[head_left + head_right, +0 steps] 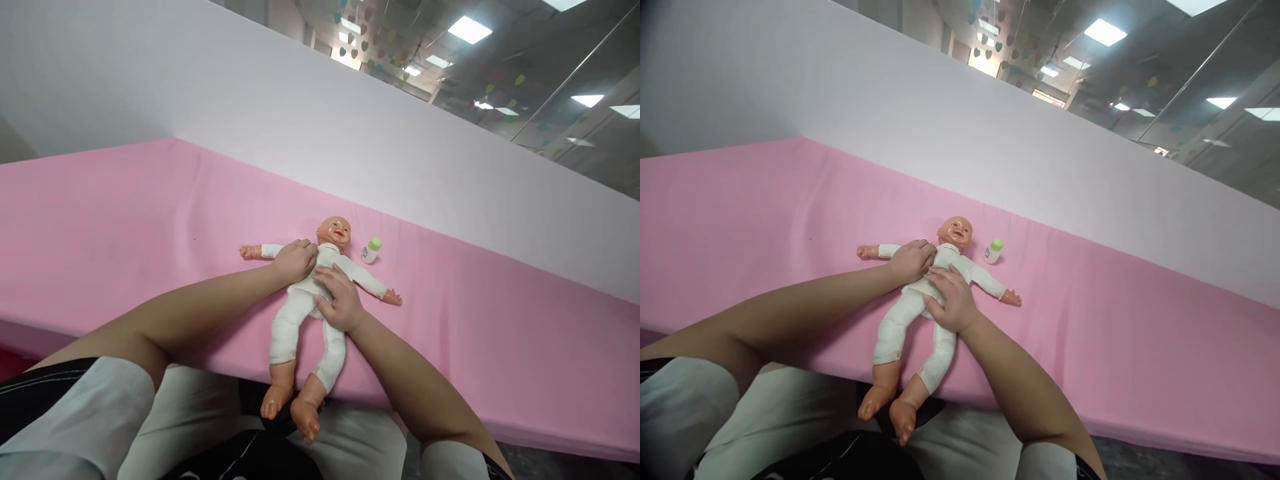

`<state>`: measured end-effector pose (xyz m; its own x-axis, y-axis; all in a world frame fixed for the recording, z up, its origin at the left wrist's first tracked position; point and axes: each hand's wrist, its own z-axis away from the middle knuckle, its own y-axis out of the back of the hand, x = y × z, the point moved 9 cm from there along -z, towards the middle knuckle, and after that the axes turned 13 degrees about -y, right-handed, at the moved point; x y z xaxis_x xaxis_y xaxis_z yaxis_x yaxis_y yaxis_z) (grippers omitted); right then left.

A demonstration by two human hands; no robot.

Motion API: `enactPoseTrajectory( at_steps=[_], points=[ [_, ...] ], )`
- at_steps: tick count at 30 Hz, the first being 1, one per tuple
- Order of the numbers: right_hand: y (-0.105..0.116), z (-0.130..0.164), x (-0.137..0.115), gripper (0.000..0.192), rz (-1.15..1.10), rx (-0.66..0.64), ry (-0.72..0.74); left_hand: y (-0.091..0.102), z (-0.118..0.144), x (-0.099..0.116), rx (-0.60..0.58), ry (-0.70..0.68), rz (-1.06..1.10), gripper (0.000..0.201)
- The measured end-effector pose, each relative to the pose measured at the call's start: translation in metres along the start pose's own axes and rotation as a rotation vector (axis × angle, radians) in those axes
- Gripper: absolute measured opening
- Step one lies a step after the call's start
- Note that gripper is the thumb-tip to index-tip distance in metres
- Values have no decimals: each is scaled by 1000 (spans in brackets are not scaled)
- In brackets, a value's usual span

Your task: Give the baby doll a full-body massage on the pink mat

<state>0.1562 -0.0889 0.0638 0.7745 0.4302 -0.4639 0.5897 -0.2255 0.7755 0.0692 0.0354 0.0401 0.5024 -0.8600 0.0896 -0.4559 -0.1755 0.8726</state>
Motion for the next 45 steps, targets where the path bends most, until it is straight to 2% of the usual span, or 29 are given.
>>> enactPoseTrajectory(
  at_steps=[4,11,14,19,26,31,33,35,37,39,42,45],
  points=[
    [-5,3,-11,53,-33,-155,88,2,6,-9,-18,-6,-41,33],
    [-10,26,-55,63,-79,-397,251,8,4,-11,-1,52,57,35],
    [-15,29,-56,70,15,-436,241,8,5,-11,13,58,84,35],
    [-17,12,-17,81,216,-398,64,5,5,-10,1,58,74,37],
    [-3,-16,64,70,249,-296,-276,3,4,-13,19,59,109,39],
    [18,-19,93,61,240,-170,-454,9,4,-10,46,35,191,38],
    [25,-17,97,55,276,-142,-510,18,5,0,54,-14,234,36],
    [28,-15,96,50,274,-135,-514,29,9,20,52,-99,302,33],
    [29,-13,94,48,243,-131,-496,42,14,49,66,-225,428,35],
    [29,-13,93,47,222,-121,-494,51,21,83,19,-390,581,39],
    [29,-13,94,47,209,-129,-518,49,30,121,-127,-530,717,43],
    [29,-14,92,46,196,-152,-539,41,34,136,-195,-614,658,48]
  ],
)
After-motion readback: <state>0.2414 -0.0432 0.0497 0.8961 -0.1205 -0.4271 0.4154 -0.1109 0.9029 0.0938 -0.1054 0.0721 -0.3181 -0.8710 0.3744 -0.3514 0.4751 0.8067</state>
